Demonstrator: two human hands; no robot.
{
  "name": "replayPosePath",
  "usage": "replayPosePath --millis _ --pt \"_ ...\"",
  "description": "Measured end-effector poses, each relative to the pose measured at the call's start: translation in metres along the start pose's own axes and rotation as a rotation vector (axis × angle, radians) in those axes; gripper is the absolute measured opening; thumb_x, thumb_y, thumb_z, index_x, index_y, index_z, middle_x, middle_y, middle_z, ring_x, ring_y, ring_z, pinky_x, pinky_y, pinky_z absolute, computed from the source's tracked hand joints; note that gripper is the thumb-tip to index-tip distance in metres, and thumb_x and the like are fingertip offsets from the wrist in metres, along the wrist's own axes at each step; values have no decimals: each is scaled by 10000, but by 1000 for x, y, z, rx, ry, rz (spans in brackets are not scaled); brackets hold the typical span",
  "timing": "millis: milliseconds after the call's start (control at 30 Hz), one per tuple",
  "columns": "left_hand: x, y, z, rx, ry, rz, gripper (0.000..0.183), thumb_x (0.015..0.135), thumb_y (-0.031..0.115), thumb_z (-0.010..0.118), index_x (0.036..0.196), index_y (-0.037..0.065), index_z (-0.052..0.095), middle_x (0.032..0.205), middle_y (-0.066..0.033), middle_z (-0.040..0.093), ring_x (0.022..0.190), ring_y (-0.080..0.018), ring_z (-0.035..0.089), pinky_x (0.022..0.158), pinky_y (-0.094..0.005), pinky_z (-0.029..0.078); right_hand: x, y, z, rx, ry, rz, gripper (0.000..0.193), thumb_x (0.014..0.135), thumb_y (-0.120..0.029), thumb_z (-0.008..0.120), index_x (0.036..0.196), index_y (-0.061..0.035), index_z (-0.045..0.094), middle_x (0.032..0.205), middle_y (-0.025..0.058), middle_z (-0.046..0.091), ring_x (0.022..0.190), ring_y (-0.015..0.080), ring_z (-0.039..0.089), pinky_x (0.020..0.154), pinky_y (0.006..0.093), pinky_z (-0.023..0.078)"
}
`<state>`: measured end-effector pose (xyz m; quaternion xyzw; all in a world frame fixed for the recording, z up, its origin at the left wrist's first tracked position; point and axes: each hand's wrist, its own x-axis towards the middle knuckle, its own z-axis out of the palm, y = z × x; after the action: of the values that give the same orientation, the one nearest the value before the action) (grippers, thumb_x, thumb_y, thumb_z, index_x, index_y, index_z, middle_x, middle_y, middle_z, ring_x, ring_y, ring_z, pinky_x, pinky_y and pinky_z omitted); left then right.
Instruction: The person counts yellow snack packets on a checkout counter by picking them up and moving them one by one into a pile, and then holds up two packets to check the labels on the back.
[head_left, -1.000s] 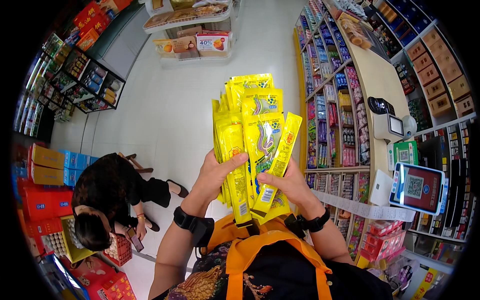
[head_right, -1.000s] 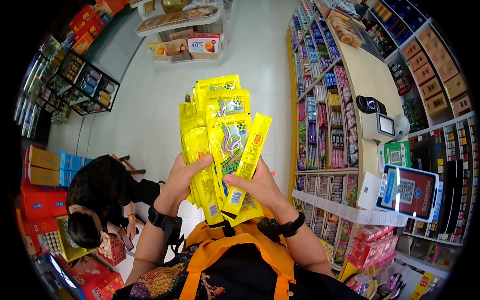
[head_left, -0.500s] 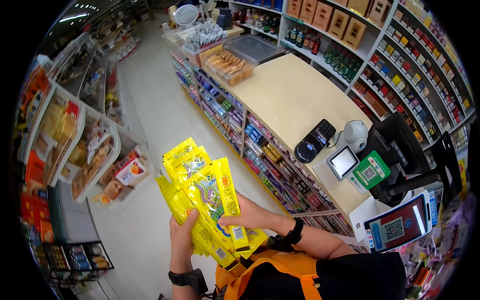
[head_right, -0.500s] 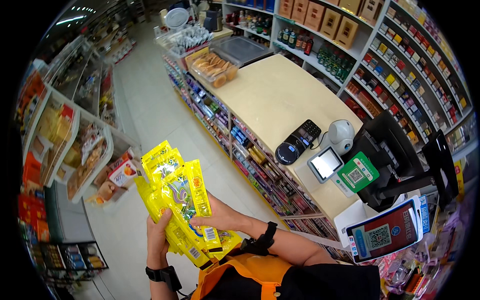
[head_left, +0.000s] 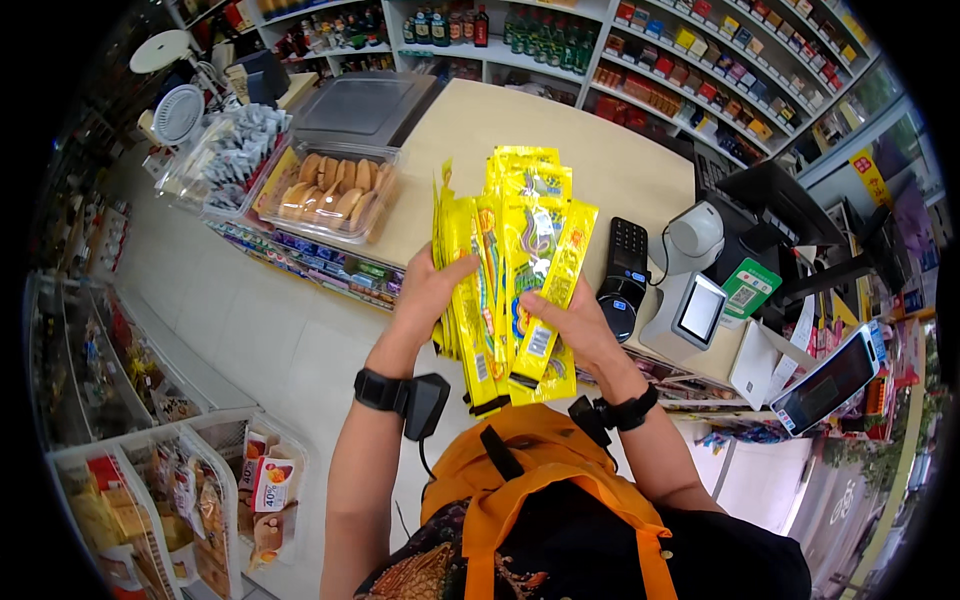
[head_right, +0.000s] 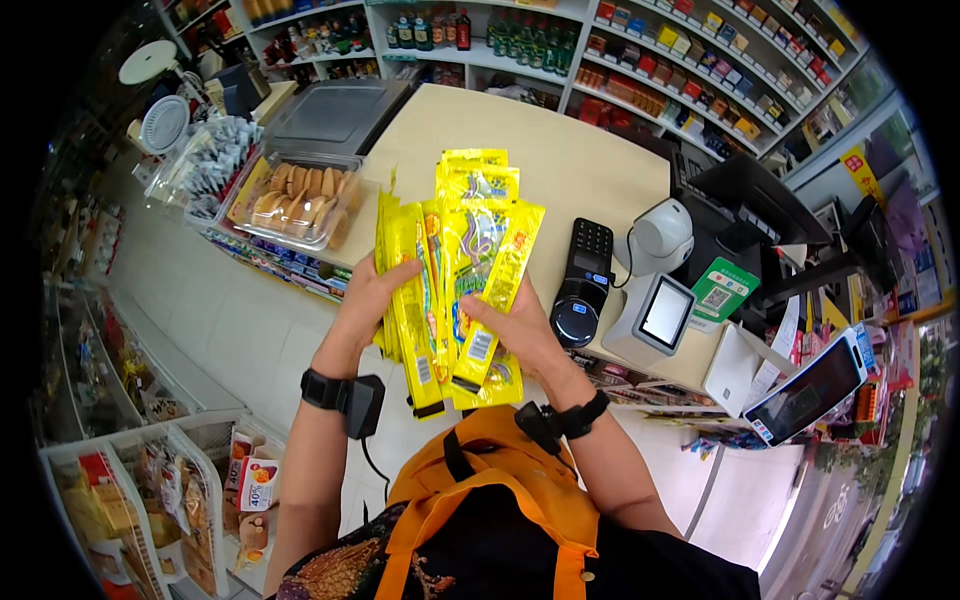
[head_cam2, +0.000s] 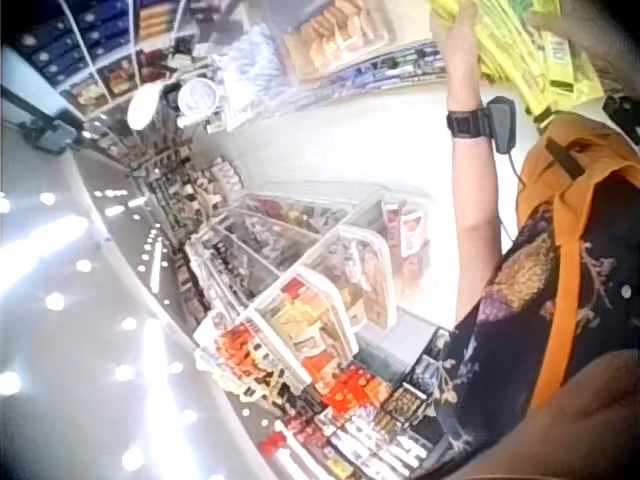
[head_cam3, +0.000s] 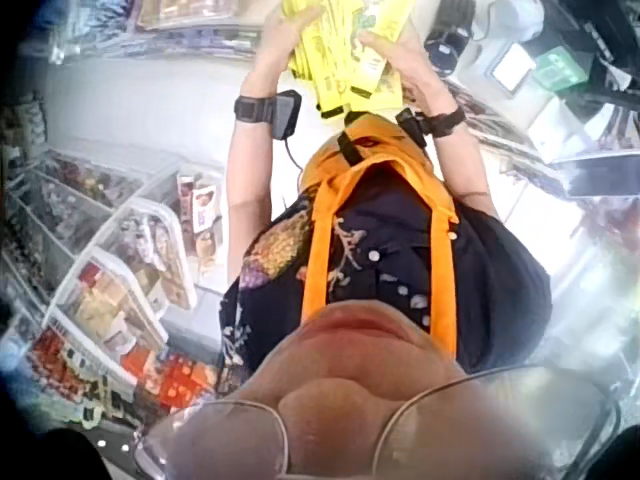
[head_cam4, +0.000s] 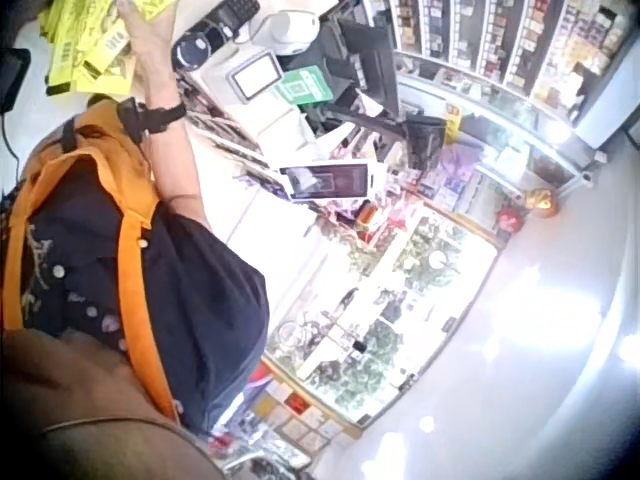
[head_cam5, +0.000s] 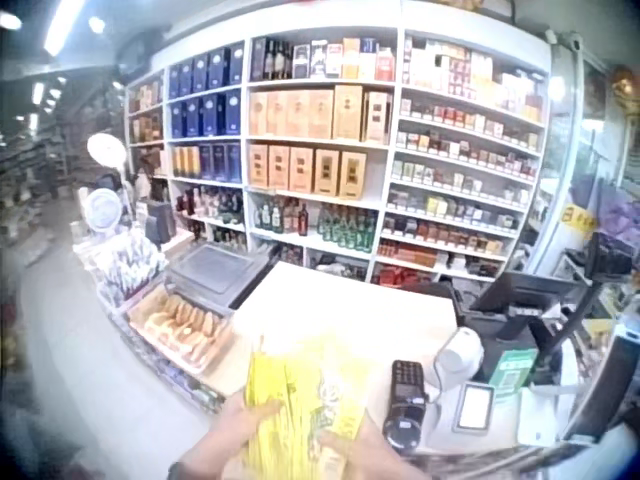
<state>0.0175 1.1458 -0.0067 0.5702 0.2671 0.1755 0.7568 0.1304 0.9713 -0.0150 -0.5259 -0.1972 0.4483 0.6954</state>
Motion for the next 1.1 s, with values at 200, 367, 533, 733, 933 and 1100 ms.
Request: replayPosePath --millis 200,367,533,733,933,1100 --pt "112 -25 -16 218 -14 -86 337 861 192 677 1070 -62 608 946 -110 679 794 -159 650 666 -292 508 81 17 -26 -29 198 -75 560 850 0 678 1315 -45 370 1180 78 583 1048 156 591 879 317 507" --pt "166 -12 -14 281 -87 -275 329 874 215 674 1068 -42 605 935 -90 674 746 -140 647 570 -283 491 114 33 -51 -201 402 -210 683 823 35 666 1378 -43 275 1241 114 525 1089 188 573 914 322 488" --pt "209 -20 -31 190 -212 -233 265 907 148 610 1069 -61 601 963 -105 672 801 -165 650 683 -300 507 121 29 -49 -490 721 -305 837 840 -10 668 1499 -53 155 1406 202 408 1148 249 540 922 360 485" --pt "225 -12 -47 396 -181 -100 256 921 117 572 1057 -98 603 879 -92 681 791 -164 641 708 -292 492 92 22 8 -1010 856 -336 468 814 -50 672 1257 -32 525 1112 143 584 885 264 587 779 333 482" --pt "194 44 -46 61 -249 -256 321 951 152 595 1200 -50 571 1068 -157 681 929 -216 670 783 -336 567 107 21 66 -644 606 -212 353 832 -145 726 1140 -12 616 921 97 649 739 182 606 665 283 487" --pt "174 59 -34 -149 -421 -345 304 949 139 599 1179 -56 558 1126 -163 664 1004 -236 660 794 -362 578 111 5 68 -462 511 -217 402 866 -201 719 1184 7 592 902 90 672 768 129 592 679 270 484"
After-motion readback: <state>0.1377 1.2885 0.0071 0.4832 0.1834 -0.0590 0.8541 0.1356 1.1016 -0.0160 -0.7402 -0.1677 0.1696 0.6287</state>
